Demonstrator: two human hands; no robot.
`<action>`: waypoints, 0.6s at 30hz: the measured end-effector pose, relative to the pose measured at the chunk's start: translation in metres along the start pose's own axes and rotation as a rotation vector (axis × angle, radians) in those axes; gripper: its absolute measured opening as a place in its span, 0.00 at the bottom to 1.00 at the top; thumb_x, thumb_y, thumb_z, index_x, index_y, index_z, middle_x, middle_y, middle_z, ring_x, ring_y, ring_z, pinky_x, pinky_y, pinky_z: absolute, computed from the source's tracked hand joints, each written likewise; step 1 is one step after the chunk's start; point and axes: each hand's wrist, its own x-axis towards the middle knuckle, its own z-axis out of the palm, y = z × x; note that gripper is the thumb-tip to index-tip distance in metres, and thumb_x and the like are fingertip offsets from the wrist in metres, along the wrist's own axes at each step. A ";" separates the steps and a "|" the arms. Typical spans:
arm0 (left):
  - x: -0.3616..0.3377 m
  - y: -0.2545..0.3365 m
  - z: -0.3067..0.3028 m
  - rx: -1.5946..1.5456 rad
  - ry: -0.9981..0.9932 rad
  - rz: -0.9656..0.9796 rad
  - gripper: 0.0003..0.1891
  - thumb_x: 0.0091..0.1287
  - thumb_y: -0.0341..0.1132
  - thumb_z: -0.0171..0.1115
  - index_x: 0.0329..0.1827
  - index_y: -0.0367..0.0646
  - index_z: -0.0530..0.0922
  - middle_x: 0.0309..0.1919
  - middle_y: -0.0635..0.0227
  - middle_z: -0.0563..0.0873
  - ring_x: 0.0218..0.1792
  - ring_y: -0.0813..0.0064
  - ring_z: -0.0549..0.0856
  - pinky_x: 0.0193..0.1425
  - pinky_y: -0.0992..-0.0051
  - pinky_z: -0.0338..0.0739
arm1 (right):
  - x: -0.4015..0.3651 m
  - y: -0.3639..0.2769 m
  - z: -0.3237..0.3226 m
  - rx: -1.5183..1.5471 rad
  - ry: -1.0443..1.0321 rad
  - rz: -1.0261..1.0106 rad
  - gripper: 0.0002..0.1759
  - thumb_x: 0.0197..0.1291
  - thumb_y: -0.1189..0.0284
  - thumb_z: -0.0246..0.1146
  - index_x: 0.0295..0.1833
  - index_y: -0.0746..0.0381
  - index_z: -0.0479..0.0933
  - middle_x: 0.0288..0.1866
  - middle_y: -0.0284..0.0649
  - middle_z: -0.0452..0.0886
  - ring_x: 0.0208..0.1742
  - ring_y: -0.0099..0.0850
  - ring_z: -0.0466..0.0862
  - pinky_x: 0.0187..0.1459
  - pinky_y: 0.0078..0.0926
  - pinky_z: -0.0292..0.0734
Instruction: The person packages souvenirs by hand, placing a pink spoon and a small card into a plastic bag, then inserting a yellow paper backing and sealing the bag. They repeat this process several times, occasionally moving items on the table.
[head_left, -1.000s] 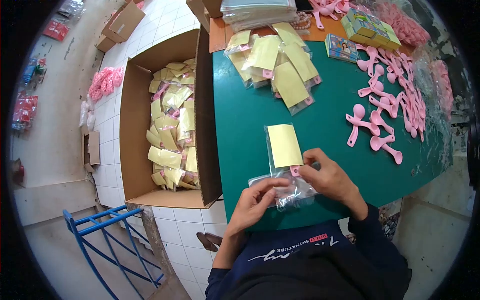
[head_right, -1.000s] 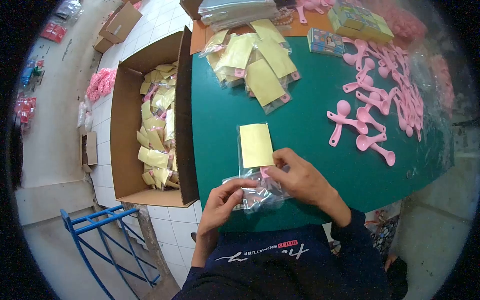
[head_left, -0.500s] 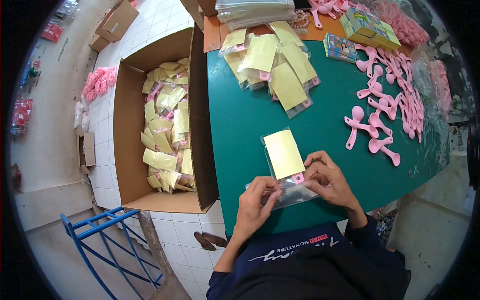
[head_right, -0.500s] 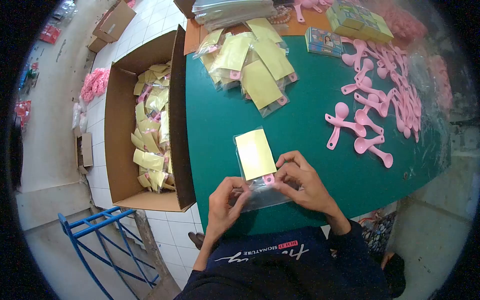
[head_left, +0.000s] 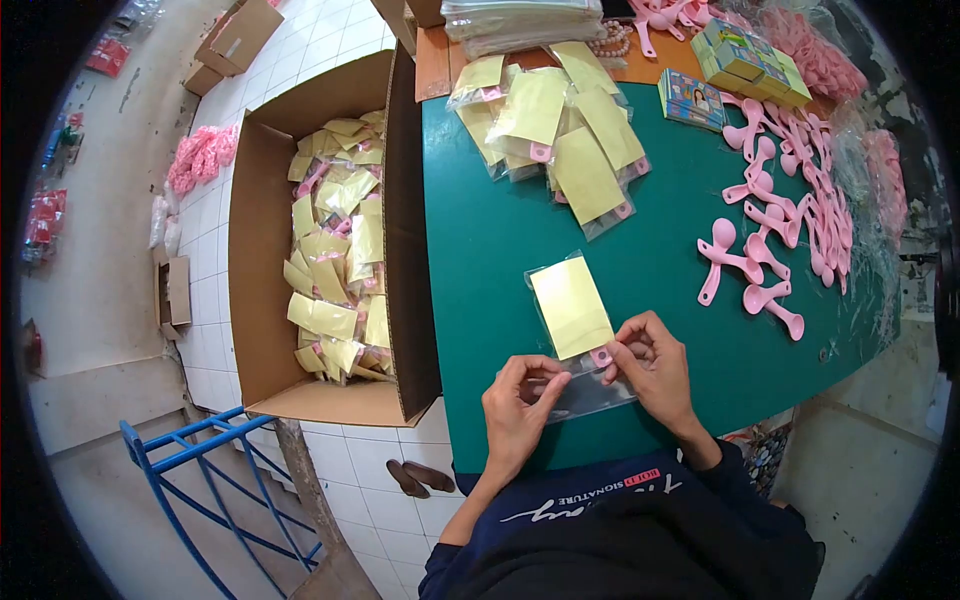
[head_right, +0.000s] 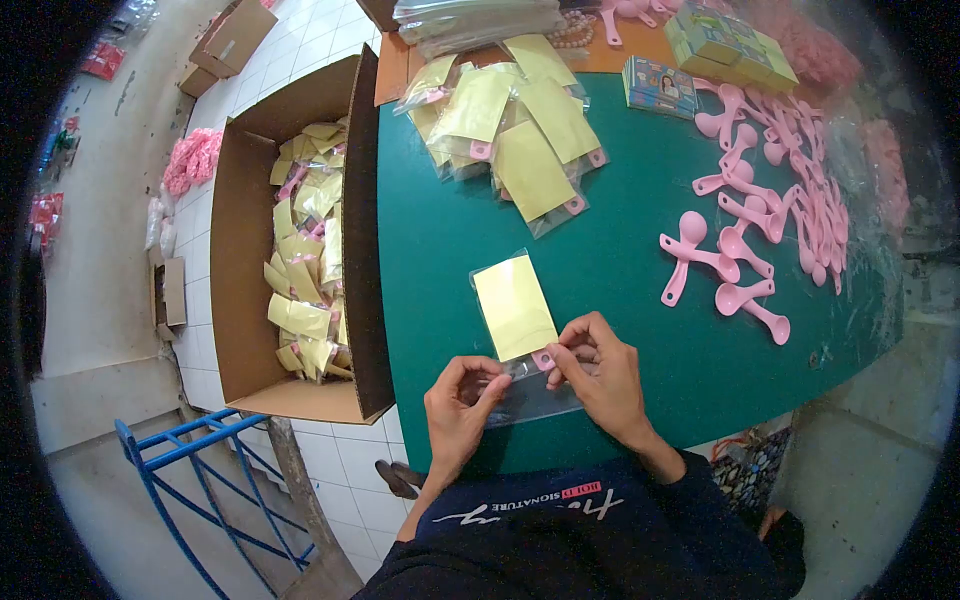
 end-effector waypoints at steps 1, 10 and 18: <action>0.000 0.001 0.002 -0.049 0.018 -0.027 0.10 0.61 0.23 0.64 0.43 0.37 0.74 0.37 0.69 0.80 0.35 0.83 0.80 0.36 0.84 0.76 | -0.001 -0.001 0.001 0.007 0.023 0.002 0.06 0.63 0.79 0.59 0.38 0.68 0.68 0.27 0.37 0.78 0.28 0.21 0.81 0.30 0.18 0.78; -0.002 -0.005 -0.002 -0.081 -0.011 -0.044 0.11 0.62 0.23 0.62 0.47 0.35 0.74 0.40 0.68 0.79 0.34 0.86 0.78 0.34 0.87 0.73 | -0.002 -0.001 0.003 -0.052 -0.005 -0.068 0.11 0.62 0.82 0.57 0.50 0.69 0.74 0.33 0.38 0.76 0.29 0.23 0.82 0.29 0.18 0.78; 0.002 0.013 -0.007 0.029 -0.028 0.162 0.21 0.62 0.24 0.62 0.59 0.36 0.71 0.46 0.65 0.77 0.35 0.84 0.79 0.33 0.86 0.75 | -0.001 -0.020 -0.003 -0.286 -0.087 -0.152 0.16 0.61 0.79 0.58 0.55 0.65 0.76 0.37 0.41 0.77 0.32 0.24 0.82 0.32 0.19 0.78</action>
